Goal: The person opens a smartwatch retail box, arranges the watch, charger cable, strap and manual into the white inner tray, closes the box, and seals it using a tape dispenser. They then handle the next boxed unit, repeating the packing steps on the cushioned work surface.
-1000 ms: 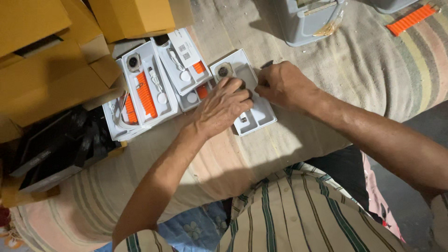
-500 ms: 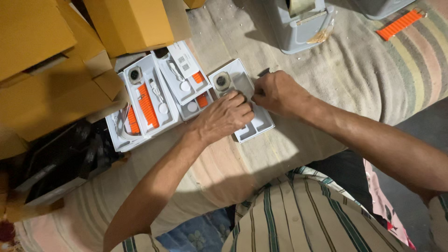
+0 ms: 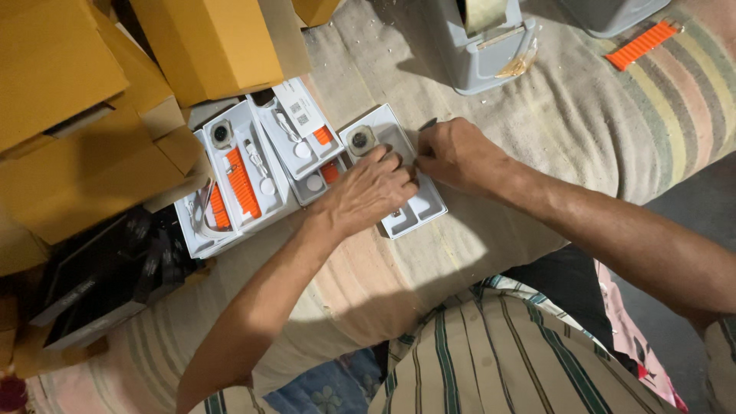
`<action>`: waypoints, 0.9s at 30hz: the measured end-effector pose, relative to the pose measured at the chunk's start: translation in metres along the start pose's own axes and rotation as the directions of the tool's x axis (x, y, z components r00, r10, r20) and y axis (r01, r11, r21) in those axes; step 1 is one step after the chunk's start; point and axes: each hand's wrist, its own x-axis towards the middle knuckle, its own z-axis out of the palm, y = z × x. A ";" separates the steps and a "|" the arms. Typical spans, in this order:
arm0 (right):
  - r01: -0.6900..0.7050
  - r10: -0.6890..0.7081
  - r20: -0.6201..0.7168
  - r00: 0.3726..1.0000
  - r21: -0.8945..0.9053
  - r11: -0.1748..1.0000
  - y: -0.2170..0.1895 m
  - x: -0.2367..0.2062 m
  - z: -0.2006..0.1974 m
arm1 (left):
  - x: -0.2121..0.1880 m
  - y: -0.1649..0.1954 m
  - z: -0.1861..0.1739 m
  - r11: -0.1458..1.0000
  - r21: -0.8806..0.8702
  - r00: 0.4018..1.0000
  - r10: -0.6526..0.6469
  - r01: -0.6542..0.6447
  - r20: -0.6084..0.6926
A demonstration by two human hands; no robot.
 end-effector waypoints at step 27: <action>-0.004 0.004 0.034 0.999 -0.019 1.000 0.002 0.002 0.007 | -0.022 0.010 0.016 0.983 -0.161 0.978 -0.115 0.088 -0.173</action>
